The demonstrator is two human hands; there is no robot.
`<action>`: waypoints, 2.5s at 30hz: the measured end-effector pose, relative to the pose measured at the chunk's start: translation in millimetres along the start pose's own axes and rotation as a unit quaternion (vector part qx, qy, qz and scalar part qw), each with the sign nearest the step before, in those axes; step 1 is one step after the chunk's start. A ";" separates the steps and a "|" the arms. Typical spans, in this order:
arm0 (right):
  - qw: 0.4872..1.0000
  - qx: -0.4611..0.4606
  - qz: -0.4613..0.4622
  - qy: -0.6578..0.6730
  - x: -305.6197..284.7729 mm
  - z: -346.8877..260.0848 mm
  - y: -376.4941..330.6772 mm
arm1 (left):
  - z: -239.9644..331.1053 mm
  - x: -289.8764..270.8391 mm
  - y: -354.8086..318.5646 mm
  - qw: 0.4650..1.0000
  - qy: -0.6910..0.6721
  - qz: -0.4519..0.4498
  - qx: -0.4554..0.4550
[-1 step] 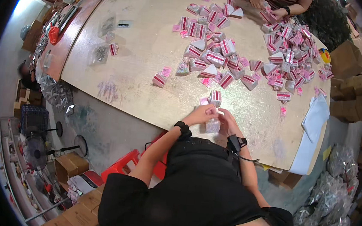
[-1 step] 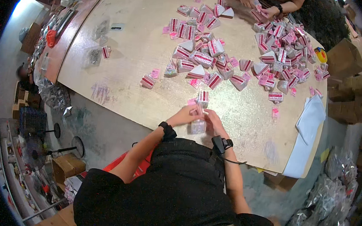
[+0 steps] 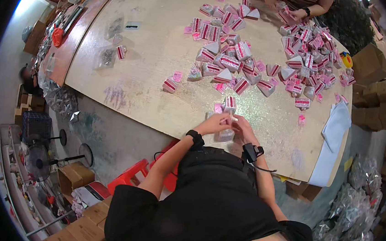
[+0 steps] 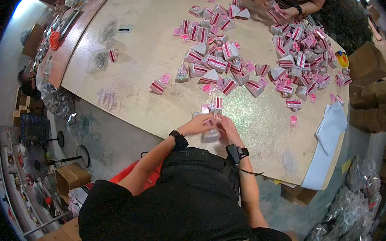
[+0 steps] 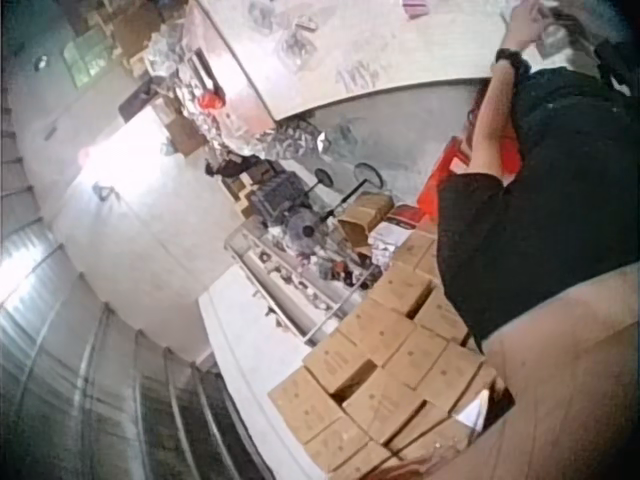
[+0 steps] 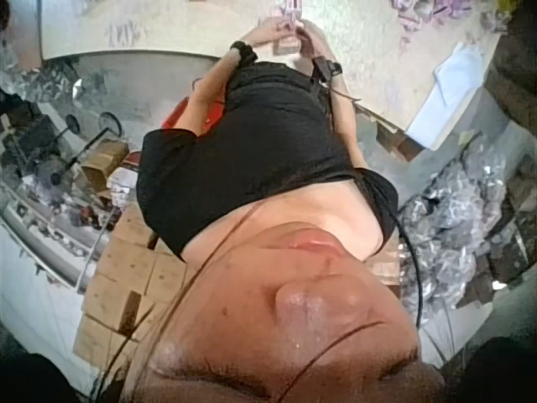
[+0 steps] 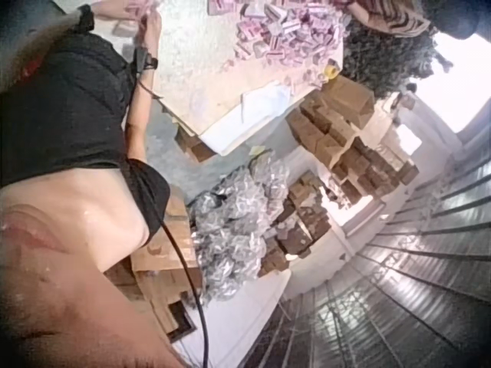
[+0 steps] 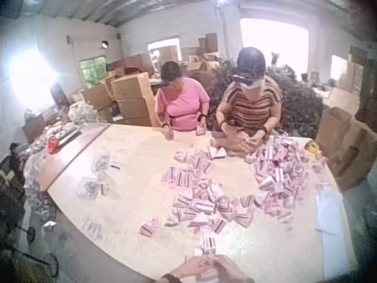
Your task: Sorting and packing small pink plastic items into clear bags at a manufacturing facility.
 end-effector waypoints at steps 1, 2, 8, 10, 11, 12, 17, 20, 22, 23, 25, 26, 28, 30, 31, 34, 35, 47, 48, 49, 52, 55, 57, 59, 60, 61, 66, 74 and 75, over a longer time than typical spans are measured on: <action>0.998 -0.007 0.069 0.000 -12.1 -3.0 0.7 | 3.0 1.6 -0.7 1.000 0.000 0.001 0.000; 0.991 -0.026 0.112 -0.066 -15.2 -8.1 3.1 | 11.1 7.9 -0.6 0.998 0.052 -0.032 0.030; 0.984 -0.067 0.156 -0.058 -14.6 -23.8 -1.6 | -25.8 -3.4 -15.7 0.964 -0.099 0.042 -0.243; 0.987 -0.075 0.135 -0.051 -3.0 -26.1 -3.0 | -26.1 -1.3 -16.2 0.943 -0.214 0.055 -0.250; 0.973 -0.121 0.123 -0.151 10.7 -35.4 -4.5 | -22.3 2.5 -13.9 0.910 -0.338 0.071 -0.232; 0.949 -0.144 0.131 -0.247 21.9 -39.6 -5.5 | -14.2 15.5 -11.6 0.877 -0.428 0.019 -0.217; 0.919 -0.141 0.151 -0.337 43.7 -51.8 5.8 | -24.2 8.0 -17.5 0.890 -0.401 0.028 -0.214; 0.754 -0.284 0.157 -0.572 70.1 -81.1 10.7 | -41.1 -10.6 -26.7 0.893 -0.378 0.113 -0.218; 0.759 -0.280 0.122 -0.576 69.6 -87.7 31.8 | -53.1 -23.0 -33.7 0.909 -0.310 0.136 -0.242; 0.761 -0.236 0.116 -0.592 63.3 -85.5 47.9 | -60.8 -28.0 -40.8 0.915 -0.256 0.142 -0.277; 0.692 -0.212 0.112 -0.681 63.2 -75.0 75.2 | -66.8 -35.6 -45.2 0.906 -0.243 0.196 -0.286; 0.625 -0.261 0.134 -0.723 71.4 -73.1 83.6 | -65.7 -33.9 -43.9 0.926 -0.191 0.162 -0.284; 0.482 -0.351 0.179 -0.782 83.6 -63.7 90.0 | -59.2 -32.6 -38.8 0.952 -0.135 0.131 -0.241; 0.481 -0.264 0.197 -0.813 73.9 -42.5 113.3 | -58.1 -28.4 -38.0 0.955 -0.150 0.122 -0.223; 0.470 -0.253 0.221 -0.816 70.5 -39.4 115.8 | -64.0 -25.1 -41.8 0.940 -0.191 0.128 -0.254; 0.534 -0.198 0.182 -0.802 58.0 -32.6 116.5 | -73.7 -29.7 -47.5 0.933 -0.161 0.152 -0.284; 0.573 -0.091 0.163 -0.798 40.3 -25.1 117.4 | -78.4 -26.3 -49.7 0.921 -0.192 0.152 -0.303; 0.686 -0.439 0.135 -0.564 95.7 -68.1 -30.1 | -63.1 -25.4 -29.9 0.874 -0.361 0.244 -0.214; 0.704 -0.410 0.127 -0.567 96.8 -65.3 -28.6 | -58.9 -24.4 -25.7 0.903 -0.315 0.211 -0.204; 0.714 -0.395 0.123 -0.564 98.3 -64.6 -28.9 | -53.6 -23.7 -23.1 0.926 -0.277 0.175 -0.186; 0.811 -0.256 0.052 -0.524 93.6 -53.6 -10.5 | -52.7 -26.7 -29.8 0.897 -0.317 0.241 -0.191; 0.852 -0.198 -0.087 -0.477 99.7 -45.7 5.6 | -46.4 -32.7 -35.6 0.883 -0.348 0.258 -0.180; 0.888 -0.038 -0.047 -0.456 57.1 -49.1 31.0 | -48.5 -33.4 -40.5 0.867 -0.377 0.248 -0.211; 0.850 -0.222 0.165 -0.448 20.5 -111.8 46.6 | -47.8 -39.1 -43.8 0.897 -0.313 0.224 -0.217; 0.823 -0.248 0.279 -0.429 -6.0 -135.3 53.3 | -41.7 -43.5 -39.5 0.920 -0.279 0.215 -0.173; 0.766 -0.264 0.353 -0.467 -26.4 -158.2 56.1 | -37.4 -45.0 -36.2 0.938 -0.245 0.199 -0.143; 0.662 -0.245 0.401 -0.584 -74.3 -212.4 94.1 | -38.9 -43.3 -36.4 0.945 -0.231 0.188 -0.136; 0.820 -0.080 0.323 -0.466 -100.1 -148.7 106.4 | -36.6 -45.2 -26.8 0.966 -0.107 0.170 -0.162; 0.791 -0.082 0.346 -0.498 -97.3 -143.0 101.0 | -36.5 -47.1 -24.9 0.965 -0.095 0.187 -0.160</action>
Point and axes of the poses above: each hand's wrist, its own y-axis towards the middle knuckle, its own x-axis out of the palm, z = x × y, the point moved 9 cm from there along y, towards the middle knuckle, and after that the axes turned 9 degrees about x, right-handed, at the moved point
